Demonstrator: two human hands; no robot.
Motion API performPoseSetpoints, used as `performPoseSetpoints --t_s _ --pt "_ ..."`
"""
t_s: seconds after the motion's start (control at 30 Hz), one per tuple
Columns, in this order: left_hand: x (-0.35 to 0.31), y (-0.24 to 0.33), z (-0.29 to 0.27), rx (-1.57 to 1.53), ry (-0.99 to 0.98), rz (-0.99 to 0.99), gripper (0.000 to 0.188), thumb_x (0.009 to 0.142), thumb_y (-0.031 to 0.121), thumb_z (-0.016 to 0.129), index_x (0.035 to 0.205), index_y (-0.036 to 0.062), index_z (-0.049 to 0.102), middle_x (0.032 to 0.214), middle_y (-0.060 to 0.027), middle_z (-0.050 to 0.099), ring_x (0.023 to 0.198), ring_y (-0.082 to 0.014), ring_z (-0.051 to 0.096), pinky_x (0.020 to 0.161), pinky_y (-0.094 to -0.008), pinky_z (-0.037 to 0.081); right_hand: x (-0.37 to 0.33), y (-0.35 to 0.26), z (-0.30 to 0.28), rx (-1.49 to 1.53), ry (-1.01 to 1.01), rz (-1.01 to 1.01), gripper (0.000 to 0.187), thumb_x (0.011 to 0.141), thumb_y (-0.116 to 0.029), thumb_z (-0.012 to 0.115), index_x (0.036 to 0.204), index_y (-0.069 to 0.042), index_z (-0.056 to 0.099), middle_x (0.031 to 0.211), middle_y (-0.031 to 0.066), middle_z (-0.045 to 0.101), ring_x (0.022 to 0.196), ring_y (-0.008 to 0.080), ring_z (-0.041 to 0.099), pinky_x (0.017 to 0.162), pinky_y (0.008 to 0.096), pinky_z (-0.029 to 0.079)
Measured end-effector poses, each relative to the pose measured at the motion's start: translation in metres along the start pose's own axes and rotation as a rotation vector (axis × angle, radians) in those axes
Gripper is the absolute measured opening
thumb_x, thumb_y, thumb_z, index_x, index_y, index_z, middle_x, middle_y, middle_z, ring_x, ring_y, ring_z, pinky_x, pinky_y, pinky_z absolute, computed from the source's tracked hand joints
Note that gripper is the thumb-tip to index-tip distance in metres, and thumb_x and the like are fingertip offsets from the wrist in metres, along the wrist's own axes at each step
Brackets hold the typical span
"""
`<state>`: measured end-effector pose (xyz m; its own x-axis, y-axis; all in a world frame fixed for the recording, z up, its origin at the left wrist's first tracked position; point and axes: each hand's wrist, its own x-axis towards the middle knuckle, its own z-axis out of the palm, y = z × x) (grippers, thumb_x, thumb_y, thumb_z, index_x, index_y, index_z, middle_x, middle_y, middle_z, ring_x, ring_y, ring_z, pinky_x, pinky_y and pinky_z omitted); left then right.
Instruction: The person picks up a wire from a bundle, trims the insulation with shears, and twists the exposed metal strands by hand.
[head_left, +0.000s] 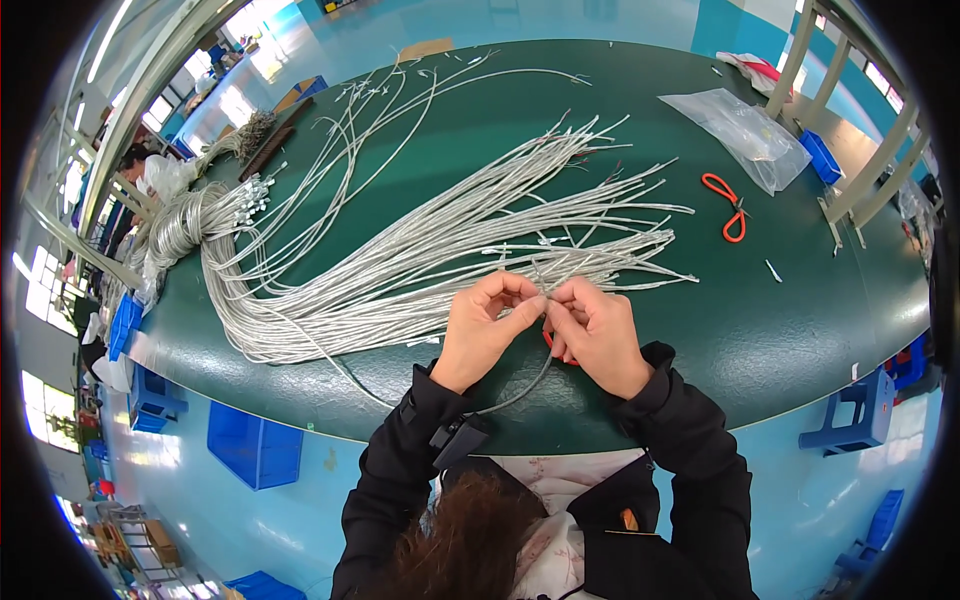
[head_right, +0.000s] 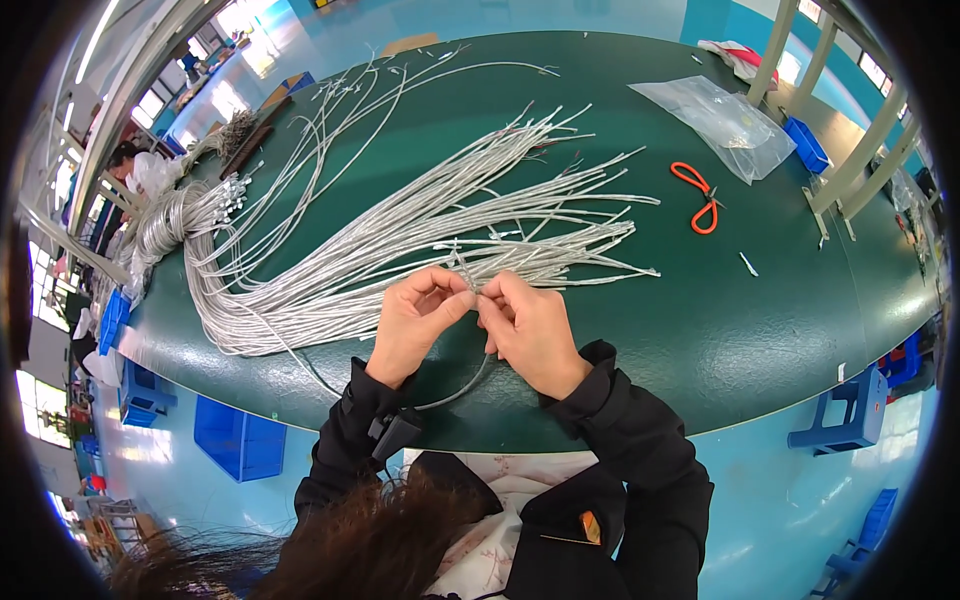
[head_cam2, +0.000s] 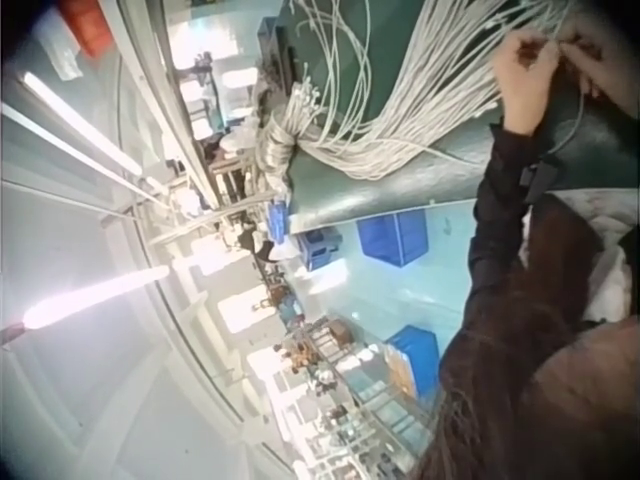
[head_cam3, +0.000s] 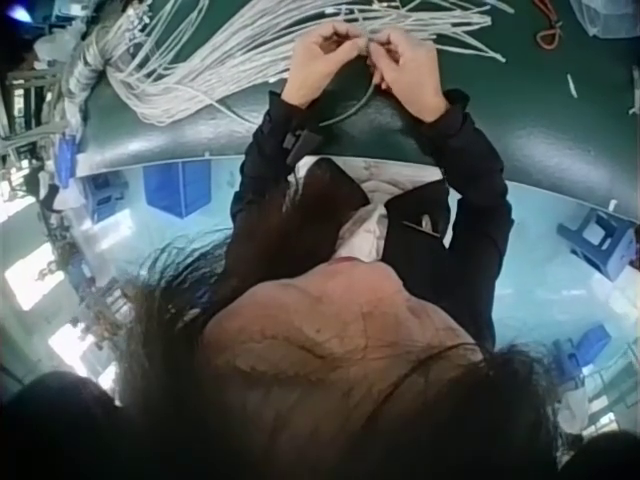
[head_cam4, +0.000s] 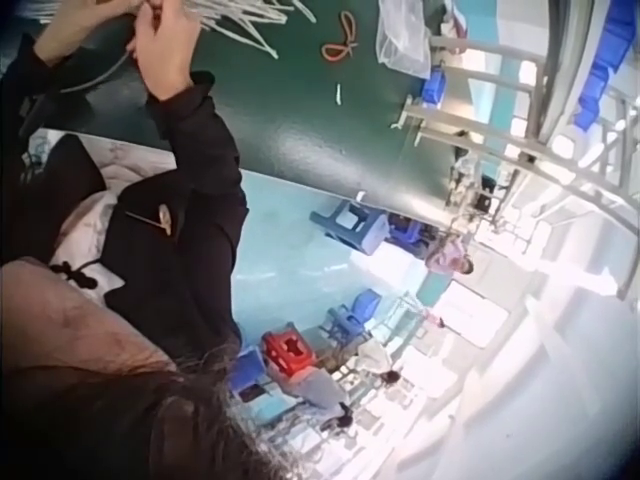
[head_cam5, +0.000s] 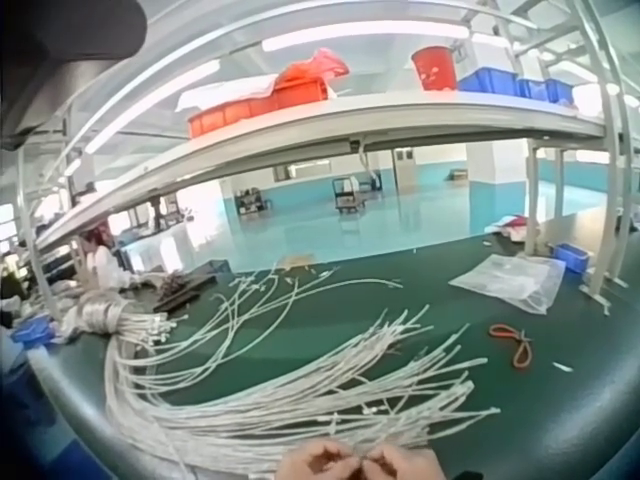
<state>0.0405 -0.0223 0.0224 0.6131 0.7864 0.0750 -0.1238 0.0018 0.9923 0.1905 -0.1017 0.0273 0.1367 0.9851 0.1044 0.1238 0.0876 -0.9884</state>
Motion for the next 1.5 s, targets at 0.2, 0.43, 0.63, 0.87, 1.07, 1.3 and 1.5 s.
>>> performPoseSetpoints --t_s 0.2,0.43,0.63,0.87,1.07,1.3,1.5 --pt "0.000 -0.001 0.002 -0.116 -0.004 0.003 0.011 0.084 0.002 0.063 0.095 0.0007 0.059 0.089 0.0003 0.058 0.084 -0.0074 0.054 0.078 -0.0218 0.044 0.003 -0.001 -0.005 0.318 -0.065 0.159 0.009 0.092 -0.007 0.052 0.089 0.002 0.051 0.070 0.0080 0.060 0.049 0.0101 0.058 0.040 0.0199 0.042" --pt "-0.001 -0.001 0.003 -0.205 -0.013 -0.021 0.011 0.084 0.003 0.064 0.094 0.0010 0.059 0.090 0.0000 0.058 0.086 -0.0078 0.054 0.079 -0.0224 0.043 0.003 0.003 -0.007 0.513 -0.081 0.204 0.011 0.091 -0.009 0.053 0.087 0.001 0.051 0.071 0.0077 0.060 0.048 0.0103 0.057 0.040 0.0207 0.041" --pt "0.000 -0.002 0.003 -0.152 -0.028 -0.040 0.011 0.084 0.003 0.064 0.093 0.0015 0.059 0.089 0.0001 0.058 0.085 -0.0073 0.054 0.078 -0.0222 0.043 -0.002 -0.001 0.000 0.111 -0.004 0.049 0.008 0.092 -0.006 0.050 0.089 0.002 0.050 0.071 0.0084 0.061 0.050 0.0101 0.058 0.041 0.0198 0.043" --pt "0.000 -0.002 0.002 -0.155 -0.035 -0.008 0.008 0.085 0.003 0.062 0.091 0.0024 0.059 0.090 -0.0001 0.057 0.086 -0.0079 0.053 0.078 -0.0230 0.043 0.001 0.002 -0.003 0.138 -0.022 0.046 0.010 0.092 -0.007 0.051 0.089 0.002 0.051 0.071 0.0087 0.061 0.049 0.0106 0.058 0.040 0.0200 0.042" --pt "-0.001 -0.002 0.004 -0.252 -0.122 0.051 0.007 0.088 0.004 0.059 0.094 0.0047 0.055 0.092 -0.0007 0.054 0.086 -0.0097 0.050 0.078 -0.0248 0.041 0.005 0.000 -0.010 0.613 -0.130 0.250 0.012 0.092 -0.010 0.052 0.089 0.002 0.051 0.070 0.0094 0.062 0.049 0.0118 0.058 0.040 0.0203 0.042" --pt "0.002 -0.007 0.000 -0.300 -0.104 -0.007 0.009 0.090 0.009 0.056 0.097 0.0062 0.052 0.095 -0.0028 0.052 0.082 -0.0102 0.049 0.076 -0.0254 0.040 0.002 0.001 -0.004 0.320 -0.028 0.113 0.012 0.093 -0.010 0.051 0.089 0.002 0.051 0.071 0.0097 0.062 0.049 0.0119 0.059 0.040 0.0205 0.043" --pt "0.001 -0.005 0.007 -0.423 -0.123 0.110 0.007 0.092 0.010 0.054 0.097 0.0068 0.050 0.098 -0.0059 0.052 0.080 -0.0114 0.049 0.076 -0.0269 0.041 0.003 0.004 -0.005 0.328 -0.039 0.108 0.012 0.093 -0.010 0.051 0.090 0.001 0.051 0.072 0.0098 0.062 0.050 0.0119 0.059 0.040 0.0204 0.043"
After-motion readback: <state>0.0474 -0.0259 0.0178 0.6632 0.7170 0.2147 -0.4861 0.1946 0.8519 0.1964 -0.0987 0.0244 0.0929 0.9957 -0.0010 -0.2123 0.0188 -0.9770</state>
